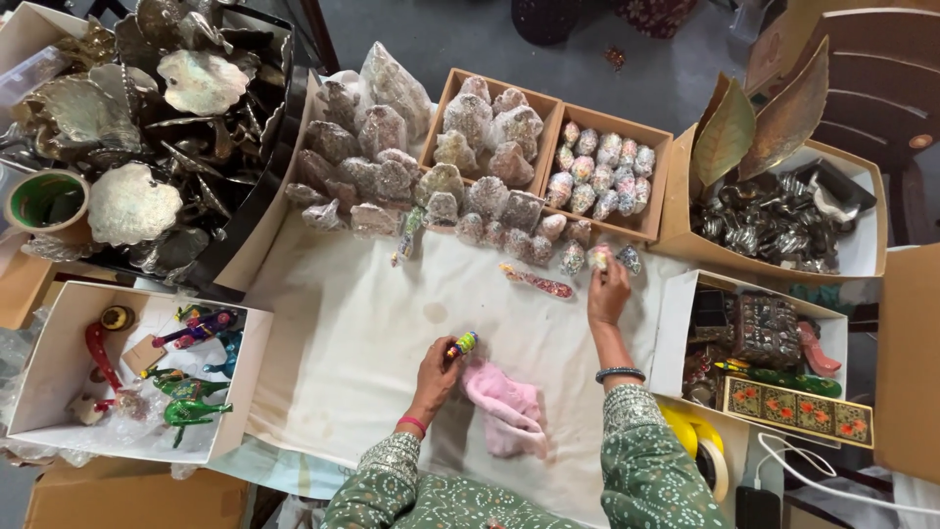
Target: Inspecting and cleaning small decorative figurines and ornaments at a workstation.
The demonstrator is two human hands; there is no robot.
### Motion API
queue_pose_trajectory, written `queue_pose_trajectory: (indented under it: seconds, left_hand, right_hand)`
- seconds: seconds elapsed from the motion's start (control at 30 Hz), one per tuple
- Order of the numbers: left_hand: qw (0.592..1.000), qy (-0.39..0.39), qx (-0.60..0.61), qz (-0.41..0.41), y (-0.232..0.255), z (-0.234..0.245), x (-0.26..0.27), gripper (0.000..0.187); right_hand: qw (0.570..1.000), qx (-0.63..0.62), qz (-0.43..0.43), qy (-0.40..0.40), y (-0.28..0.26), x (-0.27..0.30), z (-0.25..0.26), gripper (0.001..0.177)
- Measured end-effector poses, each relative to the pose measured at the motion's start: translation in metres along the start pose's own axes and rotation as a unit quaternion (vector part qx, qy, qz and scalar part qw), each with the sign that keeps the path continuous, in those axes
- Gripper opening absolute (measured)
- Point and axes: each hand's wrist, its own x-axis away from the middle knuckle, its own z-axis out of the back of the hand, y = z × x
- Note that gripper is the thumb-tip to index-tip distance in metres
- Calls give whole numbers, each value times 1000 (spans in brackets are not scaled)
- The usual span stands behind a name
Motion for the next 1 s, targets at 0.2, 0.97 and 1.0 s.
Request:
queue_pose_trajectory:
  seconds: [0.2, 0.97, 1.0]
  left_hand:
    - [1000, -2, -2, 15, -5, -1, -2, 35]
    - [998, -11, -50, -39, 5, 1, -1, 36]
    - [998, -14, -51, -23, 7, 2, -1, 35]
  right_hand:
    - [994, 90, 48, 47, -31, -19, 17, 39]
    - [1000, 18, 7, 21, -89, 24, 36, 39]
    - [999, -37, -20, 29, -92, 32, 50, 38]
